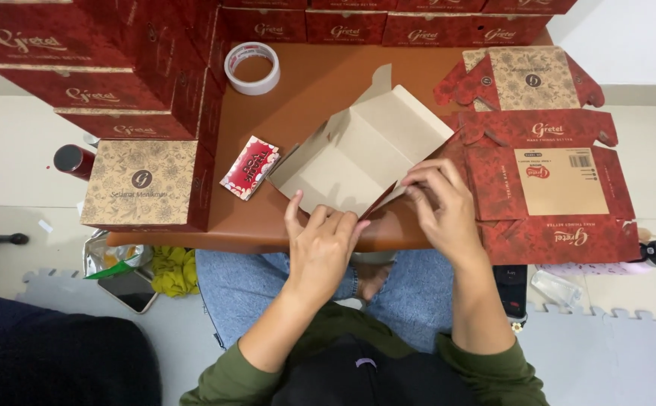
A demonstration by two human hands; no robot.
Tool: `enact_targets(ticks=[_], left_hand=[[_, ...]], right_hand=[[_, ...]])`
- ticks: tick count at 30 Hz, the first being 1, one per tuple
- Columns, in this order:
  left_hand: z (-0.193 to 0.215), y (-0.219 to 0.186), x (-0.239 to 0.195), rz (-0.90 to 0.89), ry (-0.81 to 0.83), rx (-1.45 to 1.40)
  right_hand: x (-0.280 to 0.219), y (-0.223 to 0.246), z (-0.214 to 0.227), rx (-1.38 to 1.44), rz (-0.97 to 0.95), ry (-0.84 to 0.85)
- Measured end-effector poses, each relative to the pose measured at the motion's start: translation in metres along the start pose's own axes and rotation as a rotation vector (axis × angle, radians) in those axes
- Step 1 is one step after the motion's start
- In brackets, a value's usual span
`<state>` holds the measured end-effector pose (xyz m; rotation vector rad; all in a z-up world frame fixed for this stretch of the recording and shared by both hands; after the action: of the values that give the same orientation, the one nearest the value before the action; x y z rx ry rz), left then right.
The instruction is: Assembling small cardboard boxes from flat templates by folding and tucking flaps.
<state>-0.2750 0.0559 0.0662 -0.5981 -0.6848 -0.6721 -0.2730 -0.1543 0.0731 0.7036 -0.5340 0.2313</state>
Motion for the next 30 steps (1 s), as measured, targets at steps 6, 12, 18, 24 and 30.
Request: enact_targets(ticks=[6, 12, 18, 24, 30], left_hand=[[0.005, -0.001, 0.003, 0.008, 0.023, -0.047], [0.005, -0.002, 0.006, 0.006, 0.037, -0.088], [-0.004, -0.010, 0.005, -0.016, 0.053, -0.161], [0.017, -0.005, 0.012, -0.064, 0.058, -0.328], [0.046, 0.027, 0.034, 0.035, 0.199, -0.333]], right_hand=[[-0.003, 0.011, -0.003, -0.097, 0.079, -0.069], [-0.007, 0.015, -0.005, -0.103, 0.167, -0.045], [-0.011, 0.030, -0.004, -0.158, 0.279, 0.024], [-0.006, 0.008, 0.031, -0.145, 0.100, 0.088], [-0.012, 0.021, 0.049, -0.340, 0.064, 0.044]])
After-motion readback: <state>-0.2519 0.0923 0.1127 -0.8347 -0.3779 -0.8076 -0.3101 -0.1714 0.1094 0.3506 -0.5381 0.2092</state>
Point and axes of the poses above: each hand's wrist, its own x-axis towards the middle knuckle, its own z-axis out of the back of the hand, y = z × x, the point moved 1 cm from there along x, towards the middle knuckle, and after that the axes turned 6 degrees about -x, right-handed, at the moved point
